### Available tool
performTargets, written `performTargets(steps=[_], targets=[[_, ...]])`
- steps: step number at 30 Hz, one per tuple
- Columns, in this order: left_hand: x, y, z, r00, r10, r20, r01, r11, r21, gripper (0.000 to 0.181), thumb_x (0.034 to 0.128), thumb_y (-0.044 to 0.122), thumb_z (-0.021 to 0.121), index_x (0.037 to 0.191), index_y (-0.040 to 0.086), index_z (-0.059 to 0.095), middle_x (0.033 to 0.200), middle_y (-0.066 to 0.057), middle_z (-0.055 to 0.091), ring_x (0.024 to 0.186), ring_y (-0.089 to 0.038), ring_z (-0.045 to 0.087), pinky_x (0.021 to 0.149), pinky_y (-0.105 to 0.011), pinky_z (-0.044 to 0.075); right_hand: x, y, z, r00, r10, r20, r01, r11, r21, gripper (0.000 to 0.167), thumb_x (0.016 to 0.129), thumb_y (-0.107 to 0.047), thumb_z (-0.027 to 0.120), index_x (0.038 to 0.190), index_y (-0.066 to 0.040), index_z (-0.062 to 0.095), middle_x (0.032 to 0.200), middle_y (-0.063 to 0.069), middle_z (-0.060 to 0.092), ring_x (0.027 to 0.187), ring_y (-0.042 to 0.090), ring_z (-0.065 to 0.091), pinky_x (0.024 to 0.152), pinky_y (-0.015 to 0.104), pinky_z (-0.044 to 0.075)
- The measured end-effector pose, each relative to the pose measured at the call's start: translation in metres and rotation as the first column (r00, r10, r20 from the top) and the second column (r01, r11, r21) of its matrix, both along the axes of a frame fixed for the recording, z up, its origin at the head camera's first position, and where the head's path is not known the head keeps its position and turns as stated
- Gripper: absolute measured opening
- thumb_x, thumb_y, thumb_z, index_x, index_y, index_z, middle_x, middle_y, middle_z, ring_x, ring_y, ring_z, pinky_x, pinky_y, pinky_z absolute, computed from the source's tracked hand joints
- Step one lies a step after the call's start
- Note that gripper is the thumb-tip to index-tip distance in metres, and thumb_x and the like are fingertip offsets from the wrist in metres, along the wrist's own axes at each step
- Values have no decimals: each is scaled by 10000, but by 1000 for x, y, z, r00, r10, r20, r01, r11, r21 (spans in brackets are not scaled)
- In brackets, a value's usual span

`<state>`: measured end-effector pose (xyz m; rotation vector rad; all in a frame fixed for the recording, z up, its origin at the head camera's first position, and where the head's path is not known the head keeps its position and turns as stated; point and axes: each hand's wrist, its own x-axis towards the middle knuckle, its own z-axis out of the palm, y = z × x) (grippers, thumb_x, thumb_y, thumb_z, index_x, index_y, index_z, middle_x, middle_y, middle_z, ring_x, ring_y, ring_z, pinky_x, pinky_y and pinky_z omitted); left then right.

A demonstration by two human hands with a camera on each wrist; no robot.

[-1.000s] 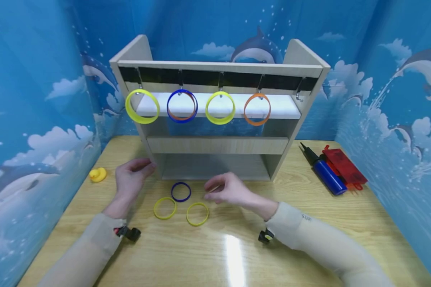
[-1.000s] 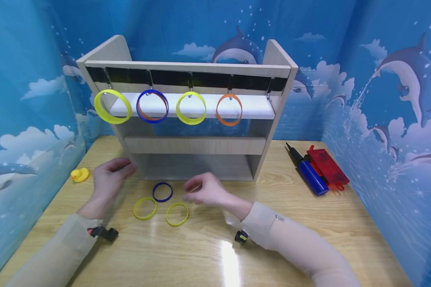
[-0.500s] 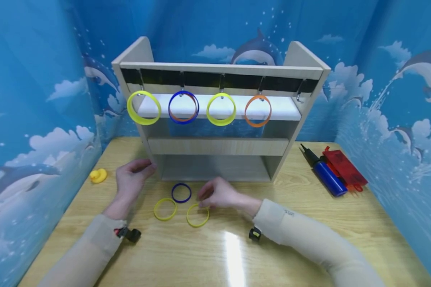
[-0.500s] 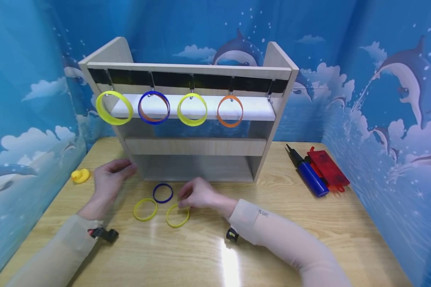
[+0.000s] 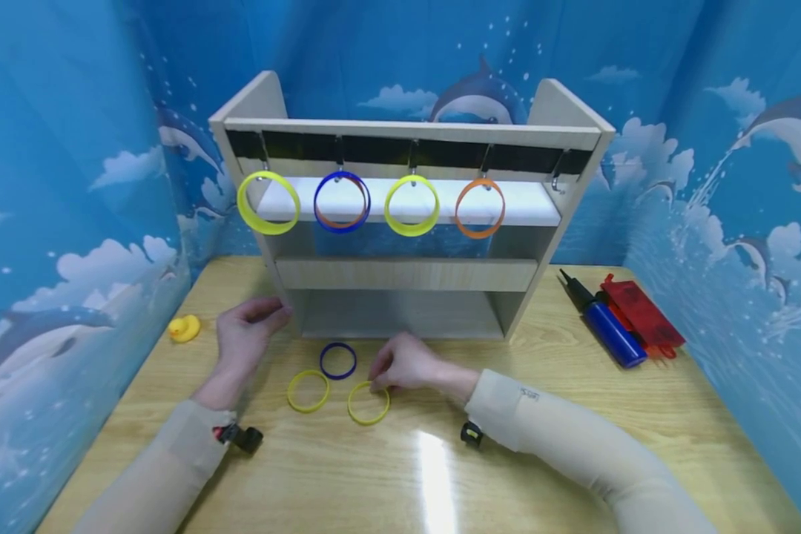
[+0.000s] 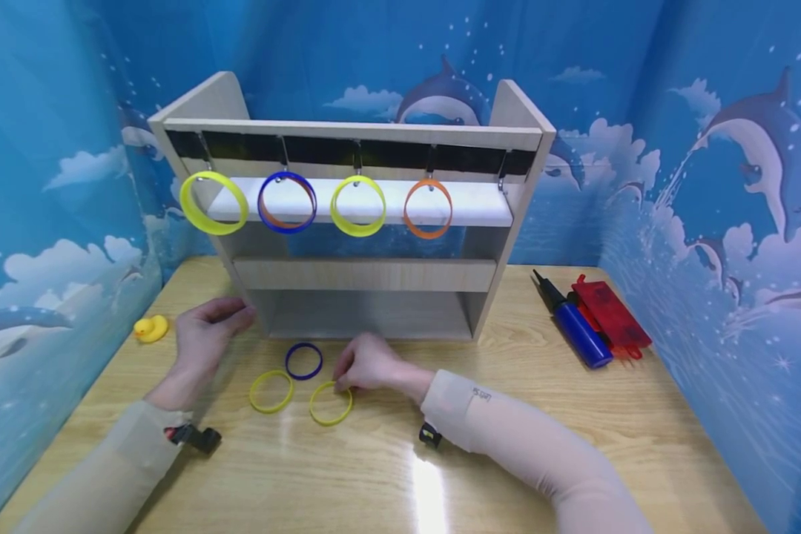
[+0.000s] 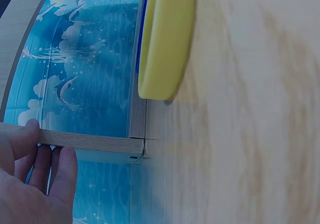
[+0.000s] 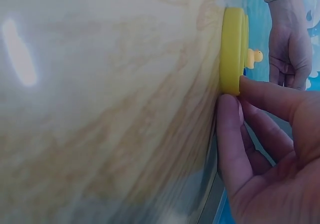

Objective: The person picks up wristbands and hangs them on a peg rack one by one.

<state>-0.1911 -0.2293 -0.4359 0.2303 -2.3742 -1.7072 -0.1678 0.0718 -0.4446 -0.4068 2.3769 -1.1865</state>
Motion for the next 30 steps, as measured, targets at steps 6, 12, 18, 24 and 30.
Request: performTargets(steps=[6,12,18,24,30], targets=[[0,0,1,1000,-11,15,11,1000,-23,346,1000,261,874,1290,83,811,1017,229,805,925,54,716,819,-144,581,0,-1,2,999,20,-32,-19,999,41,91,869,-46,937,913,-58,858,853,51,841,641,61,699,629,233,649],[1,0,2,1000,-14,6,14,1000,-15,336,997,225,869,1275,47,807,1011,205,818,905,47,721,811,-148,589,-1,-3,1,998,48,-45,-45,997,57,80,870,-30,921,895,-53,848,835,66,838,615,55,683,609,219,636],[1,0,1,1000,-9,-2,9,1000,-21,330,993,231,871,1256,40,814,982,222,811,896,50,720,804,-144,583,-1,-1,3,995,91,-51,-88,995,48,75,885,-37,906,905,-48,835,836,63,831,625,59,686,611,221,637],[1,-1,2,1000,-17,7,17,999,-33,339,997,253,874,1274,66,814,994,233,806,897,62,723,808,-139,584,1,7,9,985,161,-63,-160,987,21,66,914,-41,878,957,-17,833,841,89,843,582,55,668,584,233,629],[0,-1,3,1000,-19,20,20,999,-35,341,1002,265,872,1287,86,817,1028,207,819,902,67,721,809,-139,586,4,21,13,979,194,-63,-194,981,8,49,927,-41,870,942,-28,826,814,88,834,572,90,667,554,202,578]])
